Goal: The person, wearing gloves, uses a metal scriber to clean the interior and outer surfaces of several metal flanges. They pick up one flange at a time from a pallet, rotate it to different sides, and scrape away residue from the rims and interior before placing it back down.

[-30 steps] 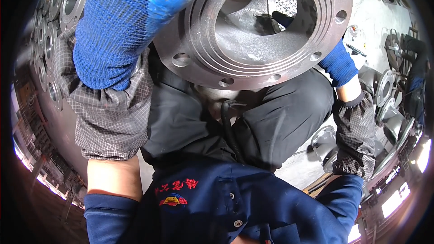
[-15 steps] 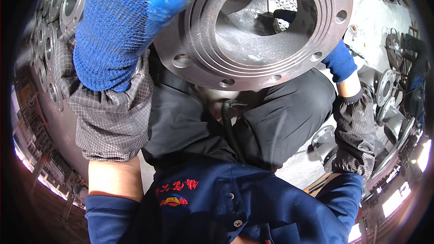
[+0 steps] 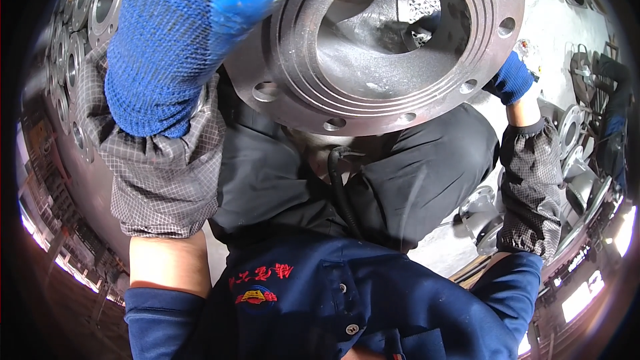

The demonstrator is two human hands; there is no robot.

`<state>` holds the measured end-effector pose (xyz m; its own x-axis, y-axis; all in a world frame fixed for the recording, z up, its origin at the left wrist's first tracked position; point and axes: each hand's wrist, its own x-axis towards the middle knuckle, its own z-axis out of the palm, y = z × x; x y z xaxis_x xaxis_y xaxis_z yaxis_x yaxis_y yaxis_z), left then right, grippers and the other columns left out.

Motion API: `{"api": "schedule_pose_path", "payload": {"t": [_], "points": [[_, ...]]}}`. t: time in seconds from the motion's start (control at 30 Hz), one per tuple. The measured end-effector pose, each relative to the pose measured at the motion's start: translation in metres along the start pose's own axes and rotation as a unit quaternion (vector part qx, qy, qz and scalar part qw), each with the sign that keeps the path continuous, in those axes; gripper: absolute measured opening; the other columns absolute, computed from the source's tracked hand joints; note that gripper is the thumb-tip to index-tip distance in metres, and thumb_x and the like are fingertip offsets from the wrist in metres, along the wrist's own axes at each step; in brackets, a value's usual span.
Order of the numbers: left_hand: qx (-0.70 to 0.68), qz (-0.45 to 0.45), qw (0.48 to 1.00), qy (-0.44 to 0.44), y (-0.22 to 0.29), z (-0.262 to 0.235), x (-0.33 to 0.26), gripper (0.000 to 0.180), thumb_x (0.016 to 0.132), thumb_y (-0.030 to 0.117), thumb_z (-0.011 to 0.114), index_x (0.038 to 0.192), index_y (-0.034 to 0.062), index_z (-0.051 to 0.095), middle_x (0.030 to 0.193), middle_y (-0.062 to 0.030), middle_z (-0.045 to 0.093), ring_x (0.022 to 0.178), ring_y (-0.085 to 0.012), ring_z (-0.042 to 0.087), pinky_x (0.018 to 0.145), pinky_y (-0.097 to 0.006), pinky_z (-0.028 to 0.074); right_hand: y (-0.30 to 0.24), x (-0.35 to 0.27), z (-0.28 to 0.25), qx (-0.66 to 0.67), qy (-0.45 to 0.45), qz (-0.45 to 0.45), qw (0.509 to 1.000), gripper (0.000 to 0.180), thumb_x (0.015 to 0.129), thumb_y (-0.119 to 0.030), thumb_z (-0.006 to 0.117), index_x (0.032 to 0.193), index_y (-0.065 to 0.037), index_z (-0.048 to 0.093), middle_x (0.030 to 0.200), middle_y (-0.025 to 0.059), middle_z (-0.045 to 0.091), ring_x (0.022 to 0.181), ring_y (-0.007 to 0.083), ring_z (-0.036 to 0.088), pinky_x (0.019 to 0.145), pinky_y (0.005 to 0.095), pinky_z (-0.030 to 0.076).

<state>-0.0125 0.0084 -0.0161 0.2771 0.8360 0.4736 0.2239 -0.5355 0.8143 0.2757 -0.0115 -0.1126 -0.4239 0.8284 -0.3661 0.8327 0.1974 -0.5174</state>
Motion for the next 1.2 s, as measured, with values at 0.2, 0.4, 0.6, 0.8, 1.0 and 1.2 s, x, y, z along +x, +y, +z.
{"api": "schedule_pose_path", "payload": {"t": [0.2,0.4,0.6,0.8,1.0,1.2], "points": [[0.007,-0.027,1.0,0.002,-0.004,-0.001,-0.004,0.026,0.086,0.011,0.061,0.103,-0.0082,0.06,0.08,-0.0073,0.062,0.072,-0.0103,0.058,0.065,-0.024,0.046,-0.004,0.013,0.008,0.011,-0.009,-0.023,1.0,0.04,0.078,-0.025,0.068,0.112,-0.007,0.06,0.103,0.0138,0.063,0.092,0.0269,0.06,0.084,0.0351,0.047],[0.011,-0.059,0.998,0.015,-0.01,-0.003,-0.002,0.027,0.086,0.012,0.061,0.105,-0.0072,0.06,0.08,-0.0063,0.062,0.072,-0.0098,0.057,0.065,-0.023,0.046,-0.006,0.02,0.009,0.011,-0.015,-0.031,0.999,0.039,0.078,-0.025,0.068,0.111,-0.006,0.061,0.1,0.0136,0.064,0.09,0.0267,0.061,0.082,0.0349,0.048],[-0.02,-0.085,0.996,0.015,-0.021,0.003,0.003,0.028,0.087,0.013,0.062,0.107,-0.0062,0.06,0.081,-0.0053,0.062,0.072,-0.0093,0.056,0.065,-0.023,0.045,0.002,0.012,0.005,0.007,-0.006,-0.005,1.0,0.038,0.078,-0.024,0.068,0.11,-0.006,0.061,0.098,0.0133,0.065,0.087,0.0265,0.062,0.08,0.0347,0.049],[0.022,-0.081,0.996,0.034,0.007,-0.003,-0.005,0.029,0.087,0.014,0.062,0.109,-0.0052,0.06,0.082,-0.0045,0.062,0.072,-0.0087,0.055,0.065,-0.022,0.045,-0.012,-0.001,-0.004,0.009,-0.002,-0.027,1.0,0.036,0.078,-0.023,0.068,0.109,-0.005,0.062,0.096,0.013,0.066,0.085,0.0263,0.063,0.078,0.0345,0.05],[0.026,-0.116,0.992,0.048,-0.002,-0.007,-0.015,0.032,0.089,0.014,0.058,0.115,-0.0041,0.057,0.095,-0.0083,0.063,0.082,-0.0112,0.056,0.076,-0.024,0.045,-0.01,0.013,-0.004,-0.004,0.014,-0.04,0.999,0.035,0.078,-0.023,0.068,0.107,-0.005,0.063,0.093,0.0128,0.067,0.082,0.0261,0.064,0.077,0.0343,0.051],[-0.004,-0.054,0.998,0.022,-0.019,-0.018,-0.023,0.039,0.092,0.028,0.056,0.118,-0.0017,0.057,0.114,-0.012,0.06,0.104,-0.0182,0.056,0.091,-0.028,0.043,-0.001,0.024,-0.026,0.119,0.082,0.05,0.988,0.03,0.077,-0.022,0.067,0.1,-0.002,0.065,0.078,0.0093,0.068,0.064,0.0201,0.063,0.062,0.0309,0.051]]}}
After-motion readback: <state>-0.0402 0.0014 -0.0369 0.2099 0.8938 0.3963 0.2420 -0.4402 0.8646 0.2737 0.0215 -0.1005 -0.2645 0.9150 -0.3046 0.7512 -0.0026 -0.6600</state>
